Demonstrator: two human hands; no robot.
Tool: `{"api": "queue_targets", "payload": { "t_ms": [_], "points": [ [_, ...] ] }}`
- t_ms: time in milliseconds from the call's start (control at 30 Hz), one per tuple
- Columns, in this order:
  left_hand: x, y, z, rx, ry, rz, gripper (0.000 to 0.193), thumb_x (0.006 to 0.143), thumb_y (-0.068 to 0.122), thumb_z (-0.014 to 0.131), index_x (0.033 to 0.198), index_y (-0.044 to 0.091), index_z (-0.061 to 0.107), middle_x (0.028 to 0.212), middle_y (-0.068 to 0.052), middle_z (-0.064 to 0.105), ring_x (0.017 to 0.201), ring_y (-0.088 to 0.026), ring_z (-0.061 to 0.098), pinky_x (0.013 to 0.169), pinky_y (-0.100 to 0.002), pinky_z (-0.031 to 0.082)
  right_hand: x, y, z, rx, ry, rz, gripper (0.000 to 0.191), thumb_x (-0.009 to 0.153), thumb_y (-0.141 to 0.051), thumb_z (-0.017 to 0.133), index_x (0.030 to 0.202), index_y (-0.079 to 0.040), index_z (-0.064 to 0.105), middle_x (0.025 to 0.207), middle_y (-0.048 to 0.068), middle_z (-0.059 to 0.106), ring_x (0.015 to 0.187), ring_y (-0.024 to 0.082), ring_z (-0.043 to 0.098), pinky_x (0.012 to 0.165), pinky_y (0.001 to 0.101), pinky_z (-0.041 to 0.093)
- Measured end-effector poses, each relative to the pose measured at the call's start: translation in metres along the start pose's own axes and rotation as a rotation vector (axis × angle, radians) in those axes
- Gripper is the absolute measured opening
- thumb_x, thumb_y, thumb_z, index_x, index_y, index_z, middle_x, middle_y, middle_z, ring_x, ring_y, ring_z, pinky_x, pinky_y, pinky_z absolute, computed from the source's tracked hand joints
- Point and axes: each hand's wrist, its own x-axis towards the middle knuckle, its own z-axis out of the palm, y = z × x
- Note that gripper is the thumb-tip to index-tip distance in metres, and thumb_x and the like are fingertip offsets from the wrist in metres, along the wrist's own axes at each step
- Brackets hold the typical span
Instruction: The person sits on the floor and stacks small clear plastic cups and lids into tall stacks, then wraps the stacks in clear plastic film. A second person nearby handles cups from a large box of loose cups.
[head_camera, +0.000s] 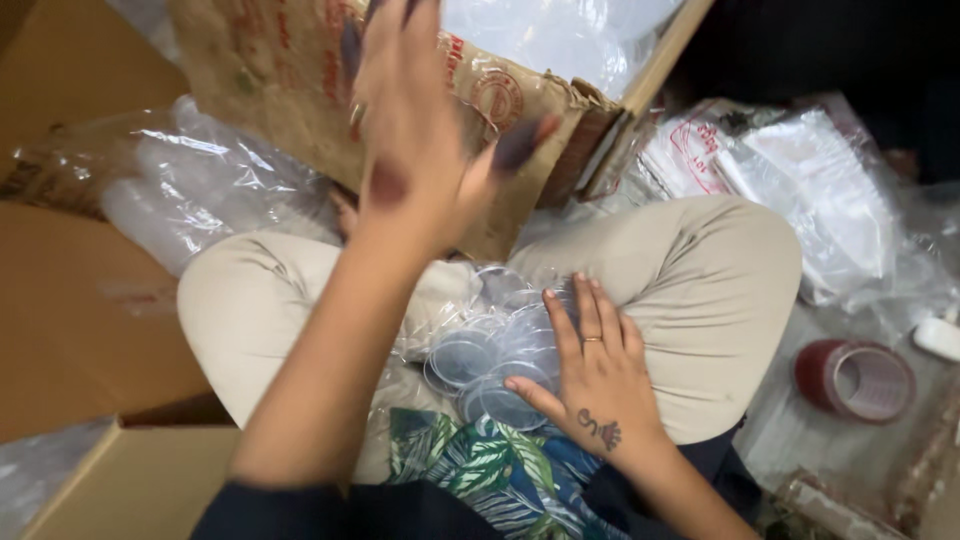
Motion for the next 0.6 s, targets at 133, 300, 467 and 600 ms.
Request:
{"api": "queue_targets", "payload": {
  "t_ms": [133, 300, 467, 600],
  "points": [
    [-0.095, 0.018, -0.029, -0.18, -0.27, -0.2, 0.101, 0.083, 0.061, 0.079, 0.145, -0.006, 0.037, 0.151, -0.028, 0.042, 0.142, -0.046, 0.044, 0.121, -0.053, 0.027, 0.006, 0.003, -0.001, 0.11, -0.04, 0.048, 0.104, 0.075, -0.067, 0.072, 0.149, 0.0, 0.039, 0.144, 0.021, 0.046, 0.13, 0.041, 0.043, 0.11, 0.0553, 0.03],
    [-0.154, 0.041, -0.036, -0.334, -0.715, -0.299, 0.124, 0.062, 0.051, 0.095, 0.145, -0.012, 0.027, 0.154, -0.036, 0.027, 0.143, -0.054, 0.029, 0.116, -0.053, 0.029, 0.011, 0.007, -0.001, 0.317, -0.17, 0.077, 0.105, 0.066, -0.056, 0.085, 0.145, -0.002, 0.042, 0.136, 0.021, 0.047, 0.126, 0.041, 0.048, 0.106, 0.05, 0.039],
    [-0.163, 0.05, -0.029, -0.216, -0.728, -0.304, 0.141, 0.042, 0.025, 0.1, 0.151, -0.01, 0.017, 0.158, -0.039, 0.017, 0.144, -0.058, 0.023, 0.112, -0.055, 0.027, 0.012, 0.011, -0.001, 0.435, -0.187, -0.037, 0.114, 0.065, -0.044, 0.09, 0.15, 0.004, 0.032, 0.148, 0.028, 0.04, 0.133, 0.047, 0.044, 0.11, 0.0499, 0.038],
    [-0.164, 0.047, -0.025, -0.314, -0.734, -0.323, 0.13, 0.047, 0.016, 0.096, 0.148, -0.012, 0.018, 0.152, -0.037, 0.024, 0.14, -0.054, 0.03, 0.114, -0.053, 0.03, 0.008, 0.011, 0.0, 0.448, -0.203, -0.075, 0.112, 0.068, -0.041, 0.089, 0.152, 0.003, 0.03, 0.148, 0.023, 0.045, 0.134, 0.044, 0.044, 0.113, 0.0504, 0.037]
  ]
}}
